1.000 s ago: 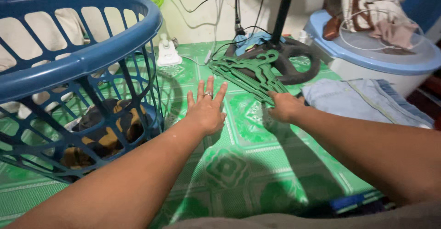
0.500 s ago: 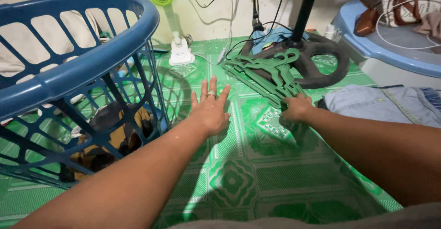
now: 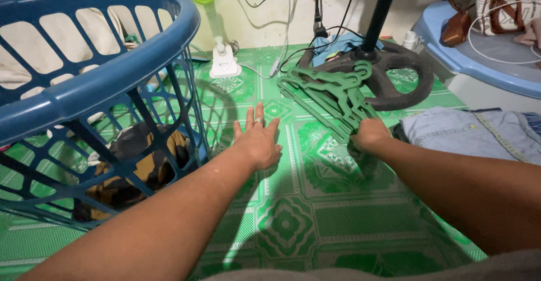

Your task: The person takes clothes from a laundry basket, places them on green hangers, and hangs them on a metal clothing rack. The person handles a red tank top, a striped t-shirt, and a patterned cloth, placing each on a hanger and adding them to the rack.

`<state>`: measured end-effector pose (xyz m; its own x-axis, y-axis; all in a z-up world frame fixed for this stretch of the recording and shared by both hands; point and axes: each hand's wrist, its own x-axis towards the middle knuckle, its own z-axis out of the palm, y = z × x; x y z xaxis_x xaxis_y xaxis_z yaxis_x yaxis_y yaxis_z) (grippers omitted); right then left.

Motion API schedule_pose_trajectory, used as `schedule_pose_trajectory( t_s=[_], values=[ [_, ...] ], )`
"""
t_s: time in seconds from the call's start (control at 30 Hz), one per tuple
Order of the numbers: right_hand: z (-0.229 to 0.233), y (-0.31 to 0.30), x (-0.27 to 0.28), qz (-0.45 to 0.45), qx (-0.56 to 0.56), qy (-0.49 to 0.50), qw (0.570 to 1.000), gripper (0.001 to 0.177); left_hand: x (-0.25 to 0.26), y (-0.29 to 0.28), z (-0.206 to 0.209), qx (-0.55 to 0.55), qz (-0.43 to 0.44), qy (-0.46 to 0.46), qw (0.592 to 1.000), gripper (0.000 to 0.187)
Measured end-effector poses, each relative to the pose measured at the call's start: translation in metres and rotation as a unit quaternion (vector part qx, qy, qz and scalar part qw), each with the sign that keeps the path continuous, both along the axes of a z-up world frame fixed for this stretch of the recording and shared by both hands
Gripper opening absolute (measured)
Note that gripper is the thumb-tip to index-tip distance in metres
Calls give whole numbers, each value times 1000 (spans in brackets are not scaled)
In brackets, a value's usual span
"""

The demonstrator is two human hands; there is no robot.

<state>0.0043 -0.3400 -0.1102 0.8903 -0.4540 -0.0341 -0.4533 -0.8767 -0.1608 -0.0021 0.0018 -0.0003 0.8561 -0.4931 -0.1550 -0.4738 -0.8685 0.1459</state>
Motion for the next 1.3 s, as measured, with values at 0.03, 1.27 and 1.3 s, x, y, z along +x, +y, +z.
schedule_pose_trajectory(
  t_s=[0.03,1.27,1.3],
  values=[
    [-1,-2,0,18,-6,-4,1000,49,0,0,0,5,0,2,1000,83],
    [122,194,-157,116,634,-164,747,49,-97,10,32,-395,-166,-82,900,60],
    [126,204,-162,146,630,-173,743,53,-104,17,33,-397,-171,-81,898,60]
  ],
)
